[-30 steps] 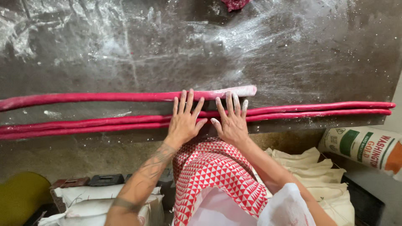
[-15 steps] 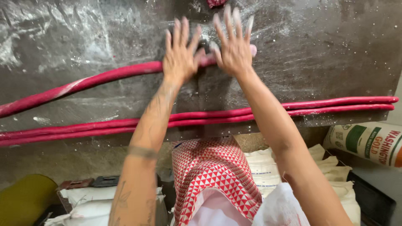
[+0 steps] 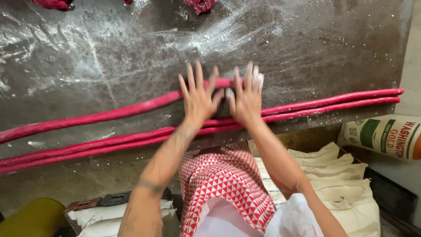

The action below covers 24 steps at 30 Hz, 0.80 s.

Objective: The person rolls and kneads long strips of pink dough by hand on a work table, repeatedly pressing and stretching them into uniform shapes.

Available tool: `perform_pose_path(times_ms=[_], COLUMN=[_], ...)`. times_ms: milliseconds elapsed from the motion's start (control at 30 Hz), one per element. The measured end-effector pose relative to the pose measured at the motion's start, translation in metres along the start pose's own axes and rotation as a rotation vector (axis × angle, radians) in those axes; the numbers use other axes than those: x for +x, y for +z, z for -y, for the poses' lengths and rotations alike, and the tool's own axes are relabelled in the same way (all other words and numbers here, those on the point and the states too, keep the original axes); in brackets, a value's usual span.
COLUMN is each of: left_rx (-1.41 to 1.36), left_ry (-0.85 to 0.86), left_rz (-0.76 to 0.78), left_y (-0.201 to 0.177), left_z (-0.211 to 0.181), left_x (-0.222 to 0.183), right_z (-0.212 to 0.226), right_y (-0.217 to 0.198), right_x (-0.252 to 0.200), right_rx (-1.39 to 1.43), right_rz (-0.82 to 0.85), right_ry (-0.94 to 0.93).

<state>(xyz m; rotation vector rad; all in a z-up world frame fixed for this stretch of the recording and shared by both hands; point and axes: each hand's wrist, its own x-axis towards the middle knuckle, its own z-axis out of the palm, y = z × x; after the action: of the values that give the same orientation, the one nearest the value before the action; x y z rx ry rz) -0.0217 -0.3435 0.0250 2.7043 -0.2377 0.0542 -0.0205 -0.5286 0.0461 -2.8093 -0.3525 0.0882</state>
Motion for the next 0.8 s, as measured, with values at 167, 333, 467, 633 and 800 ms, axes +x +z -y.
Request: perform_pose_path(times_ms=[167, 333, 467, 633, 800], left_rx=[0.059, 0.162, 0.014, -0.072, -0.184], left_ry=[-0.205, -0.002, 0.063, 0.137, -0.21], left_rz=[0.051, 0.024, 0.102, 0.168, -0.096], left_y=[0.01, 0.024, 0.019, -0.019, -0.076], left_z=[0.032, 0.034, -0.001, -0.021, 0.085], left_x=[0.114, 0.109, 0.036, -0.066, -0.154], right_z=[-0.049, -0.056, -0.049, -0.031, 0.056], right_y=[0.007, -0.008, -0.029, -0.04, -0.009], right_x=[0.131, 0.138, 0.062, -0.031, -0.072], right_rx=[-0.204, -0.132, -0.106, -0.07, 0.096], right_rz=[-0.17, -0.077, 0.123, 0.153, 0.141], right_ry=[0.042, -0.136, -0.269, -0.213, -0.153])
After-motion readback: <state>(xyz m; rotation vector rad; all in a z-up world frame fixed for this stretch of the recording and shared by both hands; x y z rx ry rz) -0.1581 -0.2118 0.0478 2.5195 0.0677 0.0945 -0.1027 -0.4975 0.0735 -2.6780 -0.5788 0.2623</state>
